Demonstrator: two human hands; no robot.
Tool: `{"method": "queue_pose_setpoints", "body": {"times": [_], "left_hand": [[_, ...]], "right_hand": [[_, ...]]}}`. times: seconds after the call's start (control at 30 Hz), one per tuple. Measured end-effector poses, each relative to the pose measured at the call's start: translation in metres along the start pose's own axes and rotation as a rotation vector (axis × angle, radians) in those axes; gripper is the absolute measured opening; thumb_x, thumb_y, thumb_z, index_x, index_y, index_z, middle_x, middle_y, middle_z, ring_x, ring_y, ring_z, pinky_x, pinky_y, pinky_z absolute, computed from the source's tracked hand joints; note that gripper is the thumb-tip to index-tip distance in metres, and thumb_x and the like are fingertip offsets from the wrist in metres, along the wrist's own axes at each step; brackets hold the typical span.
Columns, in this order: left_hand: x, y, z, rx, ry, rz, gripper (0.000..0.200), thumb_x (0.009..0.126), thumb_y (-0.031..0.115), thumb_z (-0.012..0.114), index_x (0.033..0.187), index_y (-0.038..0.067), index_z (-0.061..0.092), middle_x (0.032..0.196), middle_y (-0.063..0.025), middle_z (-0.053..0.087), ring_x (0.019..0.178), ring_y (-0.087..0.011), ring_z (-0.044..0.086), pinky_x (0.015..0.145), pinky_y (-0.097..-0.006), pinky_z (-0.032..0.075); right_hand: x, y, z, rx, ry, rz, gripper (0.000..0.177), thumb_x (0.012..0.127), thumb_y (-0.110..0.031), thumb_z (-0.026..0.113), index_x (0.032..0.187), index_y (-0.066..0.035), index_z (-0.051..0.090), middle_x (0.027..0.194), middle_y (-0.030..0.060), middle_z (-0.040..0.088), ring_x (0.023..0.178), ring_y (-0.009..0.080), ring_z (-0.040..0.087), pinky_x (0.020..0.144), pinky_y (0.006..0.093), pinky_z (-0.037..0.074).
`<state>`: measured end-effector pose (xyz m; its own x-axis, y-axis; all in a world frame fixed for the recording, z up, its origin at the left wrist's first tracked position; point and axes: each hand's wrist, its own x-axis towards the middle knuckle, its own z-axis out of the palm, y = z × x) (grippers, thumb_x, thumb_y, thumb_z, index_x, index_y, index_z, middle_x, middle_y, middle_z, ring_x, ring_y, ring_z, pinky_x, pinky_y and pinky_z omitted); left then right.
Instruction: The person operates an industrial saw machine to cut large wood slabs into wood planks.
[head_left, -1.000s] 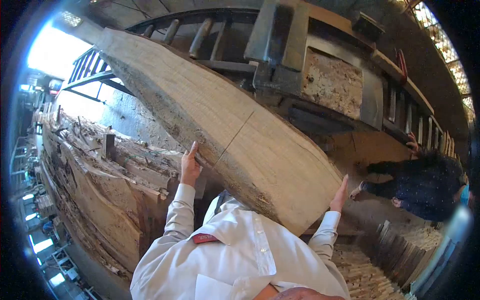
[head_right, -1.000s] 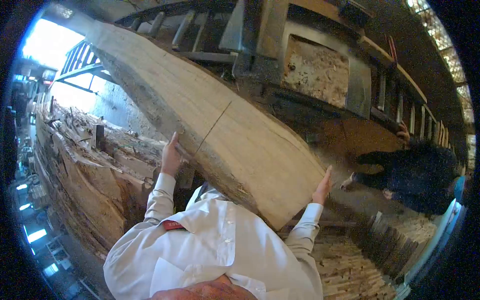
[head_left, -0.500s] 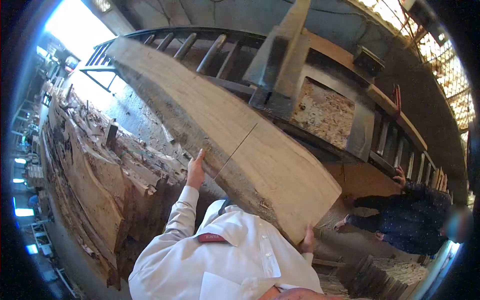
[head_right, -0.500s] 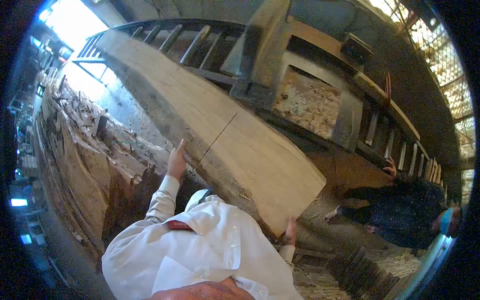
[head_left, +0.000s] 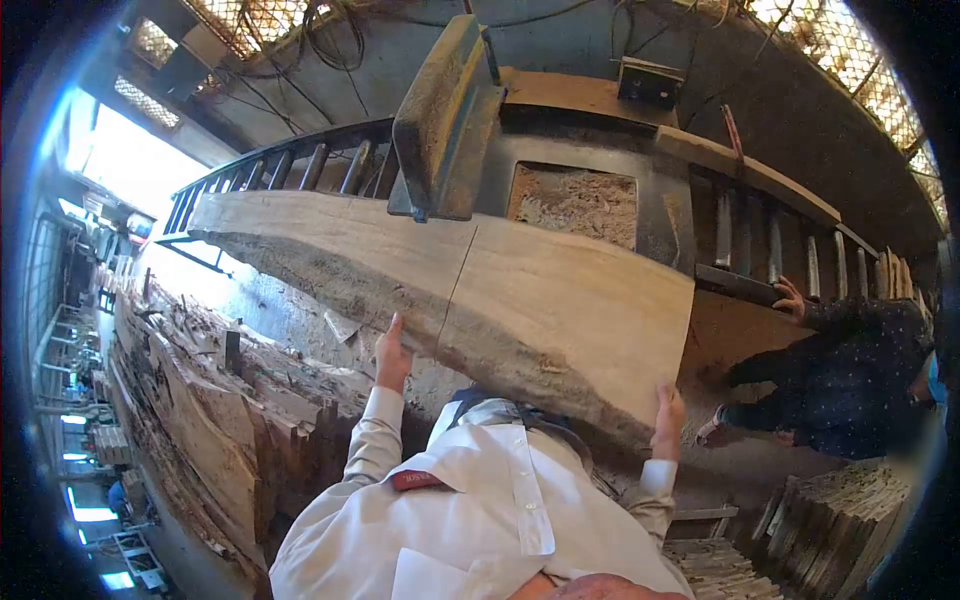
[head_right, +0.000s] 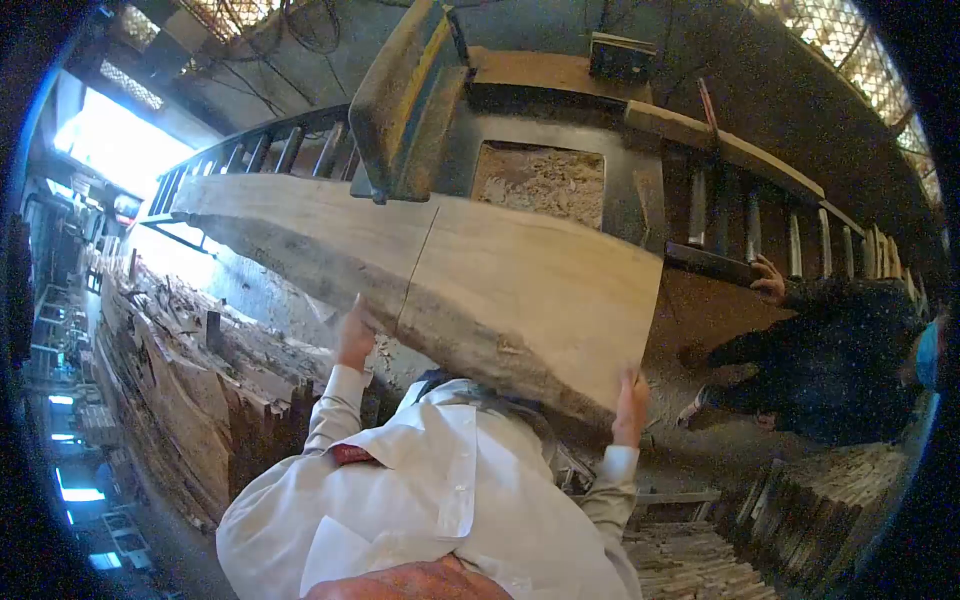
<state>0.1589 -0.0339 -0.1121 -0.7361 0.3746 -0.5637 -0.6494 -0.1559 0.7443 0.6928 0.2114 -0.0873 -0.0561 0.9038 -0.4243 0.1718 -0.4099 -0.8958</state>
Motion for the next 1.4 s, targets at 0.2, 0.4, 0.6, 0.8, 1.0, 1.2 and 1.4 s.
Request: {"method": "queue_pose_setpoints", "body": {"times": [0.2, 0.4, 0.6, 0.8, 1.0, 1.2, 1.4], "left_hand": [[0.003, 0.006, 0.050, -0.049, -0.115, 0.016, 0.031, 0.104, 0.029, 0.059, 0.113, 0.001, 0.065, 0.109, -0.0105, 0.071, 0.093, -0.0278, 0.069, 0.083, -0.0445, 0.057], [0.043, 0.018, 0.043, 0.146, -0.150, 0.041, 0.034, 0.103, 0.029, 0.059, 0.117, -0.002, 0.064, 0.095, -0.0093, 0.074, 0.083, -0.0287, 0.072, 0.072, -0.0419, 0.057], [0.079, 0.037, 0.058, 0.581, -0.247, 0.425, 0.042, 0.102, 0.036, 0.059, 0.114, -0.004, 0.064, 0.098, -0.0129, 0.072, 0.084, -0.0279, 0.072, 0.073, -0.0400, 0.060], [0.099, 0.056, 0.075, 0.316, -0.292, -0.064, 0.053, 0.101, 0.045, 0.059, 0.122, -0.004, 0.061, 0.107, -0.0166, 0.070, 0.088, -0.0319, 0.074, 0.078, -0.0421, 0.064], [0.105, 0.083, 0.022, 0.158, -0.058, 0.021, 0.056, 0.099, 0.048, 0.063, 0.122, -0.003, 0.058, 0.105, -0.0144, 0.068, 0.088, -0.0275, 0.071, 0.073, -0.0382, 0.062], [0.206, 0.128, -0.016, 0.261, 0.524, 0.449, 0.070, 0.094, 0.053, 0.068, 0.128, -0.005, 0.049, 0.108, -0.0126, 0.063, 0.095, -0.0269, 0.066, 0.085, -0.0359, 0.056], [0.269, 0.145, -0.002, 0.501, 0.815, 0.614, 0.114, 0.088, 0.058, 0.069, 0.154, -0.013, 0.011, 0.161, -0.0347, 0.018, 0.153, -0.0394, 0.017, 0.125, -0.0400, 0.013]], "right_hand": [[0.076, -0.031, 0.005, -0.044, -0.089, -0.092, 0.044, 0.100, -0.041, 0.062, 0.110, 0.003, 0.067, 0.101, 0.0039, 0.067, 0.091, 0.0138, 0.057, 0.082, 0.0313, 0.046], [0.110, -0.037, 0.036, 0.003, -0.096, -0.063, 0.037, 0.099, -0.035, 0.067, 0.103, 0.001, 0.067, 0.100, 0.0019, 0.066, 0.091, 0.0102, 0.057, 0.084, 0.0281, 0.047], [0.146, -0.072, 0.079, -0.203, -0.005, -0.178, 0.054, 0.095, -0.043, 0.069, 0.116, 0.006, 0.059, 0.105, 0.0106, 0.066, 0.099, 0.0201, 0.060, 0.090, 0.0338, 0.047], [0.121, -0.082, 0.120, -0.891, 0.360, -0.683, 0.071, 0.095, -0.047, 0.067, 0.132, 0.010, 0.048, 0.126, 0.0281, 0.058, 0.111, 0.0407, 0.060, 0.098, 0.0454, 0.046], [0.119, -0.050, 0.112, -0.560, 0.224, -0.121, 0.080, 0.093, -0.053, 0.068, 0.139, 0.008, 0.046, 0.129, 0.0265, 0.060, 0.116, 0.0390, 0.060, 0.099, 0.0451, 0.046], [0.140, -0.055, 0.117, -0.523, 0.344, -0.313, 0.088, 0.089, -0.060, 0.069, 0.139, 0.009, 0.047, 0.136, 0.0249, 0.055, 0.124, 0.0337, 0.054, 0.106, 0.0419, 0.041], [0.155, -0.058, 0.129, -0.404, 0.426, -0.341, 0.092, 0.089, -0.059, 0.070, 0.145, 0.007, 0.041, 0.144, 0.0222, 0.051, 0.129, 0.0331, 0.051, 0.110, 0.0429, 0.038]]}}
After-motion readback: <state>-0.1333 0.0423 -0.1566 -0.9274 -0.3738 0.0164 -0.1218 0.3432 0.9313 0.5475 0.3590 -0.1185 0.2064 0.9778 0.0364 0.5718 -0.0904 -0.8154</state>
